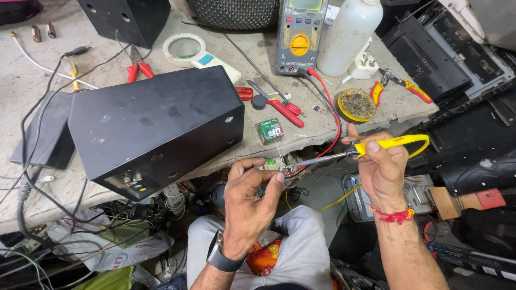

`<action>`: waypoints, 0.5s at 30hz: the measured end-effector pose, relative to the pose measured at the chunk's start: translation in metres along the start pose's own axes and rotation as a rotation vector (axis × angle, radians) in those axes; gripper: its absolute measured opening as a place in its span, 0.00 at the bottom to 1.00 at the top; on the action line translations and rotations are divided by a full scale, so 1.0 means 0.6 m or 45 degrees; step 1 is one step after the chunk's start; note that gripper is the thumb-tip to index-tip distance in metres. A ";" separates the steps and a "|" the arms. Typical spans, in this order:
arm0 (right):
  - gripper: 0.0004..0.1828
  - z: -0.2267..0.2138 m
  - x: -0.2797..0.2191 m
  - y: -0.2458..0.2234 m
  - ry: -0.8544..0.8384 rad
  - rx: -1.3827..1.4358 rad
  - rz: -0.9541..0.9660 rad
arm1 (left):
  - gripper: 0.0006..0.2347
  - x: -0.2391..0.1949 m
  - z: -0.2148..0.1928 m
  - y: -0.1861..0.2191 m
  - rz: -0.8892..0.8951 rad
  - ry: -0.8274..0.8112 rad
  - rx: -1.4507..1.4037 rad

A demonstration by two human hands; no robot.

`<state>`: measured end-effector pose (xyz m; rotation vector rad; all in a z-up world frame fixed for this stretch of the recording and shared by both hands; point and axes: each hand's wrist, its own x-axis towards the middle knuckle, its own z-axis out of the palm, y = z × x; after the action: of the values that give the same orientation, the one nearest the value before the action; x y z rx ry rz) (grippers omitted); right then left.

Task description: The person sits on the floor and uses a soldering iron to solder wires to a small green circuit board. They then attach the board to the back of a black speaker and solder the connections to the speaker terminals.

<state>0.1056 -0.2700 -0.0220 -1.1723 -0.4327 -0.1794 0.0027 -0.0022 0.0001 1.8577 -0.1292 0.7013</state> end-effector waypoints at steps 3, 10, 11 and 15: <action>0.13 0.000 0.000 0.001 0.003 0.004 0.002 | 0.03 0.002 -0.002 0.002 -0.005 -0.006 -0.009; 0.11 0.004 0.002 -0.002 -0.002 0.013 -0.003 | 0.03 0.001 -0.004 0.001 0.007 -0.014 -0.011; 0.11 0.006 0.001 -0.004 -0.001 0.013 -0.007 | 0.03 0.002 -0.004 0.001 0.013 -0.017 -0.016; 0.11 -0.004 0.003 -0.022 0.187 0.203 -0.042 | 0.03 -0.004 -0.018 -0.002 -0.069 -0.051 -0.080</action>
<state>0.1031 -0.2769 -0.0110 -0.9884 -0.3310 -0.2534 -0.0032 0.0071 -0.0001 1.8092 -0.1249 0.6160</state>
